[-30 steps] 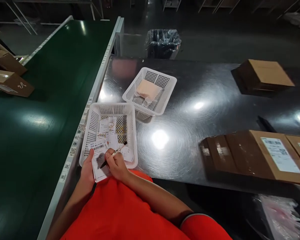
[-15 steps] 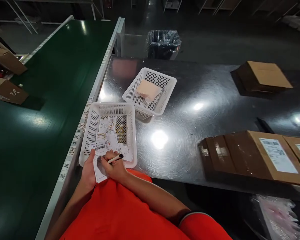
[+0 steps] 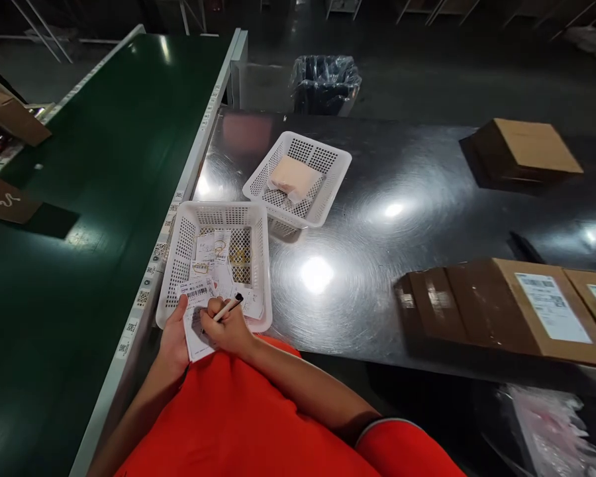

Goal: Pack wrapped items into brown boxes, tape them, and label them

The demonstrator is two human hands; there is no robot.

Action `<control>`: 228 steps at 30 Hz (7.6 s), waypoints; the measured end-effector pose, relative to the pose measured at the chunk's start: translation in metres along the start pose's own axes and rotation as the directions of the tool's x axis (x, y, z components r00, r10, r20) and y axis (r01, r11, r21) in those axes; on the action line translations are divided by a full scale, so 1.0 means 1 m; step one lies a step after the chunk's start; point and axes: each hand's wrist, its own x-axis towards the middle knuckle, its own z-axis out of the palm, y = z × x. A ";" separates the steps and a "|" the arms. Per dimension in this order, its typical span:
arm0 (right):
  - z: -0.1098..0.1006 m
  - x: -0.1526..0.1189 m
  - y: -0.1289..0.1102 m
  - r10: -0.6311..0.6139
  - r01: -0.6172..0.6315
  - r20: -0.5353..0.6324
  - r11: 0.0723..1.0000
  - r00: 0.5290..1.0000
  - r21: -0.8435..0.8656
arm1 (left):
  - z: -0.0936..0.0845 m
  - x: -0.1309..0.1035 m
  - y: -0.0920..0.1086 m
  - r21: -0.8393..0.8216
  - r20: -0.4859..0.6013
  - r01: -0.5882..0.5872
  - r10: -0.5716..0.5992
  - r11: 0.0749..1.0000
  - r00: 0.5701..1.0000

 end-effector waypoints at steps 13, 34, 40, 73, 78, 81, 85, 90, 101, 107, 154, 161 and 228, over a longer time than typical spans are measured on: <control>0.000 0.002 0.001 0.054 -0.054 0.000 0.998 0.999 0.032 | -0.003 0.004 0.002 -0.009 0.009 0.033 -0.033 0.999 0.999; -0.003 0.003 0.001 0.071 -0.072 0.018 0.995 0.997 0.075 | -0.005 0.007 0.001 -0.052 -0.017 0.002 -0.003 0.999 1.000; 0.004 0.000 0.007 0.055 -0.055 0.002 0.993 0.998 0.104 | -0.001 0.006 0.000 -0.068 -0.069 0.003 -0.007 0.998 0.998; -0.065 0.010 -0.007 0.023 -0.030 -0.107 0.997 0.994 -0.066 | 0.003 0.001 -0.004 0.239 0.064 -0.166 0.155 0.957 0.986; -0.071 0.006 -0.009 -0.075 0.068 -0.006 0.933 0.997 -0.353 | 0.012 -0.011 -0.006 0.124 0.045 -0.035 0.030 0.992 0.999; -0.073 0.005 -0.012 0.028 -0.035 -0.031 0.962 0.999 -0.271 | 0.010 -0.010 -0.003 0.085 0.046 -0.047 0.044 0.995 0.998; -0.050 0.005 -0.012 0.106 -0.115 -0.181 0.992 0.978 -0.043 | 0.007 -0.002 -0.008 0.034 0.066 -0.121 0.119 0.992 0.991; -0.019 0.000 -0.003 0.017 -0.043 -0.093 0.956 0.995 -0.289 | 0.009 0.003 -0.017 0.008 -0.012 -0.122 0.122 0.992 0.992; -0.021 -0.013 -0.008 -0.011 0.066 0.076 0.620 0.997 -0.782 | 0.002 0.003 -0.009 -0.070 0.070 -0.097 0.102 0.993 0.992; -0.025 -0.014 -0.009 -0.498 0.407 0.023 0.681 0.867 -0.609 | 0.001 0.004 -0.001 -0.023 0.085 -0.063 0.065 0.998 0.994; -0.007 0.005 -0.013 -0.149 0.147 -0.009 0.984 0.989 -0.104 | 0.003 0.012 -0.014 -0.029 0.148 -0.192 0.194 0.981 0.970; -0.008 0.004 -0.010 -0.128 0.128 0.011 0.977 0.992 -0.172 | -0.001 0.014 -0.014 -0.025 0.090 -0.194 0.196 0.981 0.976; -0.033 0.074 0.102 0.360 -0.341 -0.120 0.648 0.925 -0.681 | -0.057 -0.016 -0.008 0.003 0.002 -0.119 0.119 0.993 0.993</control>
